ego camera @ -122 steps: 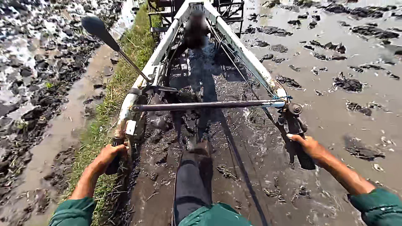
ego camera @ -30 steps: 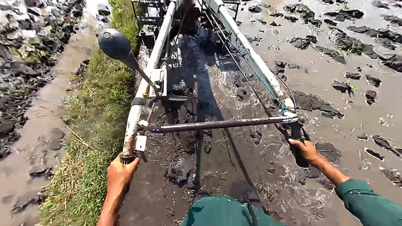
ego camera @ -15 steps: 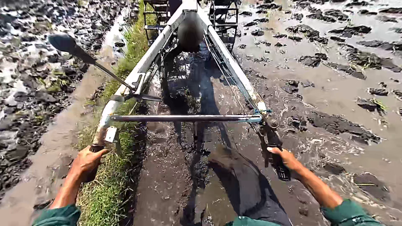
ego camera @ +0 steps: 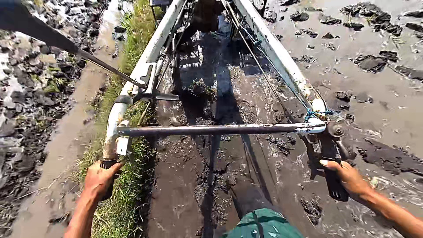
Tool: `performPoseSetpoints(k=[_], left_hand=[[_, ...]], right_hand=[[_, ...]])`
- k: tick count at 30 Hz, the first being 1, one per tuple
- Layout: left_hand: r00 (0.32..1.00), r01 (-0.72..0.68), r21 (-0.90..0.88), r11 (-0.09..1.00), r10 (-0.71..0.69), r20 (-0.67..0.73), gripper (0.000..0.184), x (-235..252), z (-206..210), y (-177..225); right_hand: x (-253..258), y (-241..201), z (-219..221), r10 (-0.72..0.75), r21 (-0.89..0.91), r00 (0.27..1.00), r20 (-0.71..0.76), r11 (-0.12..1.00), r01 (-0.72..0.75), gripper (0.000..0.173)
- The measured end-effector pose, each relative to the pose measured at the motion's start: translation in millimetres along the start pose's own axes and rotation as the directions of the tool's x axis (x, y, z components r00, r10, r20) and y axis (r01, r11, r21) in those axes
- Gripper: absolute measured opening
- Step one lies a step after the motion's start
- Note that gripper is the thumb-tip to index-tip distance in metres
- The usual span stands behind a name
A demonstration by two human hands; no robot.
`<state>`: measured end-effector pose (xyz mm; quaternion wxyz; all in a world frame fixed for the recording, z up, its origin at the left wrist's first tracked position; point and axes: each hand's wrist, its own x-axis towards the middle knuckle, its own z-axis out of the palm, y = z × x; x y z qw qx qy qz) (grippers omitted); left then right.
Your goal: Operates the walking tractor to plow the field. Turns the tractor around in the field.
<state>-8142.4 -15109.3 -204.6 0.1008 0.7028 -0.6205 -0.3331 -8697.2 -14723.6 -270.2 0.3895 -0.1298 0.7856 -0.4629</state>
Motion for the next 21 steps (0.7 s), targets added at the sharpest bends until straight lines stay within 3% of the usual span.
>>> performPoseSetpoints(k=[4,9,13,19,21], left_hand=[[1.000,-0.017,0.048,0.999,0.016,0.009,0.043,36.5,21.4,47.1],[0.992,-0.073,0.158,0.985,0.088,-0.092,0.046,73.6,39.1,119.8],[0.992,-0.062,0.163,0.985,0.078,-0.097,0.050,127.6,41.5,156.5],[0.968,-0.098,0.311,0.945,0.163,-0.189,0.057,241.6,-0.8,163.9],[0.973,-0.096,0.343,0.934,0.160,-0.164,0.055,269.9,0.8,179.7]], right_hand=[[62.6,-28.9,-12.5,-0.025,-0.101,1.000,-0.002,0.995,0.024,0.043],[132.0,-82.2,-16.1,-0.050,-0.196,0.998,-0.040,0.980,0.041,0.033],[181.7,-130.9,-11.6,-0.024,-0.362,0.995,-0.101,0.932,-0.014,0.041],[208.1,-180.7,78.0,0.031,-0.074,0.998,0.059,0.997,-0.027,0.030],[236.6,-179.1,90.7,0.020,-0.054,1.000,0.004,0.998,-0.019,0.027]])
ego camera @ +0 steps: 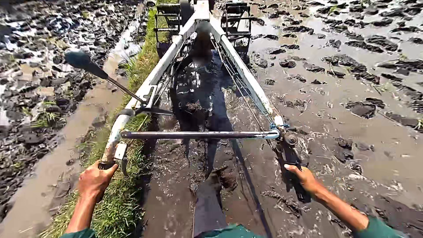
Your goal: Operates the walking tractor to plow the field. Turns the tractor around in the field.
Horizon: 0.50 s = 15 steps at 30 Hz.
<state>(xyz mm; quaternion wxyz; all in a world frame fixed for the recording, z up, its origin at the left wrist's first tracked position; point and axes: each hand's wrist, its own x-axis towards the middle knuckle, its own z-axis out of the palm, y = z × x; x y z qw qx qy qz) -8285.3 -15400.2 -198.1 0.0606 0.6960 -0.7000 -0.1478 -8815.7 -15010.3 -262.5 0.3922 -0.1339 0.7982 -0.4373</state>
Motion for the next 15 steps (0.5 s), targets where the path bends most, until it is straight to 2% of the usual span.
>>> performPoseSetpoints(k=[4,6,9,11,13,15], left_hand=[[0.992,0.013,-0.156,0.988,0.007,0.125,0.048,32.2,13.8,60.5],[0.994,0.011,-0.179,0.984,0.009,0.109,0.050,63.2,14.6,71.5],[1.000,-0.007,-0.112,0.994,0.009,0.023,0.056,133.6,-0.7,61.8],[1.000,-0.016,-0.080,0.997,0.016,-0.002,0.059,191.4,-25.8,44.2],[0.999,0.036,-0.118,0.992,-0.031,0.044,0.061,256.9,-48.7,24.4],[0.983,0.132,-0.201,0.971,-0.102,0.156,0.059,317.0,-63.6,10.3]], right_hand=[[71.6,-22.6,-33.1,-0.057,-0.199,0.991,-0.117,0.979,0.032,0.038],[95.0,-47.9,-28.3,-0.051,-0.245,0.992,-0.118,0.969,0.021,0.039],[98.9,-103.9,26.1,0.027,-0.168,0.999,-0.047,0.985,-0.035,0.043],[92.1,-144.2,77.6,0.100,-0.044,0.992,0.076,0.994,-0.097,0.049],[93.7,-173.7,129.5,0.101,0.067,0.976,0.190,0.991,-0.116,0.045],[105.5,-189.9,173.7,0.071,0.086,0.969,0.238,0.992,-0.094,0.040]])
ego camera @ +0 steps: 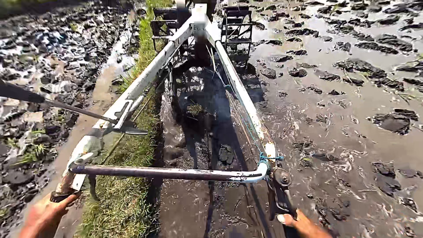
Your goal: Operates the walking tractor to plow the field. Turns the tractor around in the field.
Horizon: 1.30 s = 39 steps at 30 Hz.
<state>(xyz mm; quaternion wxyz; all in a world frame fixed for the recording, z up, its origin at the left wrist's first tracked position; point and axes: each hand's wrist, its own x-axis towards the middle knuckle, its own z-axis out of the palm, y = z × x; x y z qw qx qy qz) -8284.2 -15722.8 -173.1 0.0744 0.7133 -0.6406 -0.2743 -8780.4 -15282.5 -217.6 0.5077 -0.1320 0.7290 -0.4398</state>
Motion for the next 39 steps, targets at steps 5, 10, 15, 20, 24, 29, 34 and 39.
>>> performPoseSetpoints(k=[5,10,15,20,24,29,34,39], left_hand=[[0.916,0.117,-0.309,0.944,0.017,0.400,0.045,69.9,0.9,42.7],[0.851,0.125,-0.552,0.824,0.197,0.487,0.062,132.9,33.1,89.6],[0.927,0.030,-0.416,0.909,0.131,0.352,0.016,175.9,58.1,167.1],[0.984,-0.065,-0.208,0.976,0.098,0.151,0.033,190.2,81.3,263.5],[0.953,0.049,-0.369,0.928,0.067,0.296,0.021,150.2,140.8,355.1],[0.952,0.136,-0.315,0.939,-0.036,0.304,0.023,175.8,179.2,436.1],[0.974,0.109,-0.364,0.925,-0.027,0.223,0.020,249.8,189.8,502.3],[0.980,0.089,-0.358,0.929,-0.019,0.196,0.016,323.3,194.5,571.4]], right_hand=[[82.3,-12.5,-22.5,-0.068,-0.074,0.984,-0.163,0.996,0.056,0.045],[151.4,-63.6,-58.7,-0.042,-0.102,0.965,-0.259,0.995,0.016,0.041],[215.8,-132.6,-84.2,-0.046,-0.183,0.963,-0.264,0.983,-0.004,0.037],[291.7,-183.6,-152.7,-0.017,-0.097,0.973,-0.228,0.995,-0.005,0.043],[345.0,-212.5,-277.5,0.032,-0.055,0.988,-0.152,0.998,-0.041,0.047],[423.9,-259.0,-338.2,-0.017,0.047,0.995,-0.094,0.999,0.021,0.043],[506.0,-321.1,-357.8,-0.010,0.104,0.999,-0.034,0.994,0.014,0.045],[573.6,-407.6,-364.1,0.078,0.014,0.995,-0.069,0.997,-0.077,0.038]])
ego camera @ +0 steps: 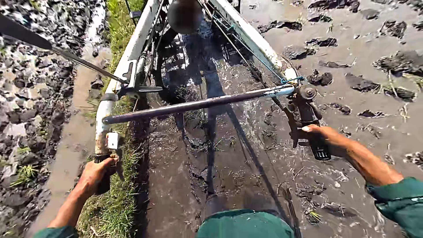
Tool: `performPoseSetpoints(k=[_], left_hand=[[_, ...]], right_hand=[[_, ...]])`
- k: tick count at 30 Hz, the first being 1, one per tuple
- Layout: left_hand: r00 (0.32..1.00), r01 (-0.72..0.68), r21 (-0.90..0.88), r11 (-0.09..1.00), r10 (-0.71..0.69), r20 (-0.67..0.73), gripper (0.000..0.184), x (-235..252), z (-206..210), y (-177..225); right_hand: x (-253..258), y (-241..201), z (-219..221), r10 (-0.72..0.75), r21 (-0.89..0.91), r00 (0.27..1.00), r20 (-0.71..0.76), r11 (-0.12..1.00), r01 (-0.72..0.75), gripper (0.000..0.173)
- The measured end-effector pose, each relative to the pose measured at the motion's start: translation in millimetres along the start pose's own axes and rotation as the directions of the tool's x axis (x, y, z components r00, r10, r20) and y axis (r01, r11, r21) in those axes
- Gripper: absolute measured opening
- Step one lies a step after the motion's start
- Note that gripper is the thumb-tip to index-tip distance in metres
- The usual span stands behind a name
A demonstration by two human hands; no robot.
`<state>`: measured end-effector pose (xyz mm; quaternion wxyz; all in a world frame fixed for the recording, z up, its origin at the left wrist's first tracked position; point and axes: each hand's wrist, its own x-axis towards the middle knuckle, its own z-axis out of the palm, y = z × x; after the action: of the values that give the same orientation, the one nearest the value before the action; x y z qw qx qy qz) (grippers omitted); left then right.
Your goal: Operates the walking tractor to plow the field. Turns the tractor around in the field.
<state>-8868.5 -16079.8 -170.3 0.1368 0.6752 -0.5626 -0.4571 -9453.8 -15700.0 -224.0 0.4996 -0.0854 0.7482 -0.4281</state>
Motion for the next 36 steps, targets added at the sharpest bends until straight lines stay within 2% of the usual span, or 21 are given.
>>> performPoseSetpoints(k=[3,5,10,18,24,28,33,36], left_hand=[[1.000,-0.001,0.042,0.999,0.001,-0.008,0.020,37.5,10.9,39.8],[1.000,0.004,0.052,0.999,-0.004,-0.014,0.020,63.0,20.8,64.9],[1.000,0.023,0.045,0.999,-0.023,-0.005,0.018,137.2,35.6,118.3],[1.000,-0.005,0.006,1.000,0.005,0.012,0.022,270.1,42.4,211.3],[1.000,0.013,-0.010,1.000,-0.013,-0.011,0.026,356.1,60.3,289.6],[1.000,-0.006,-0.007,1.000,0.006,0.016,0.028,423.2,66.1,333.5],[0.999,0.012,-0.010,1.000,-0.012,0.035,0.023,492.7,76.7,402.0],[0.999,0.035,-0.015,0.999,-0.034,0.033,0.019,534.5,86.4,443.2]], right_hand=[[37.7,-36.0,5.1,-0.049,-0.028,0.995,-0.089,0.999,0.046,0.036],[67.3,-60.4,4.2,-0.088,-0.024,0.992,-0.090,0.996,0.086,0.037],[135.0,-124.9,4.0,-0.109,-0.070,0.987,-0.120,0.992,0.101,0.026],[245.8,-244.6,8.4,-0.164,-0.026,0.978,-0.129,0.986,0.162,0.035],[313.3,-340.7,34.8,-0.188,-0.089,0.959,-0.212,0.981,0.172,0.028],[381.5,-386.3,27.3,-0.221,-0.092,0.960,-0.174,0.974,0.207,0.032],[457.4,-450.3,29.0,-0.218,-0.152,0.968,-0.123,0.968,0.198,0.031],[501.5,-493.3,27.6,-0.192,-0.173,0.977,-0.097,0.970,0.173,0.036]])
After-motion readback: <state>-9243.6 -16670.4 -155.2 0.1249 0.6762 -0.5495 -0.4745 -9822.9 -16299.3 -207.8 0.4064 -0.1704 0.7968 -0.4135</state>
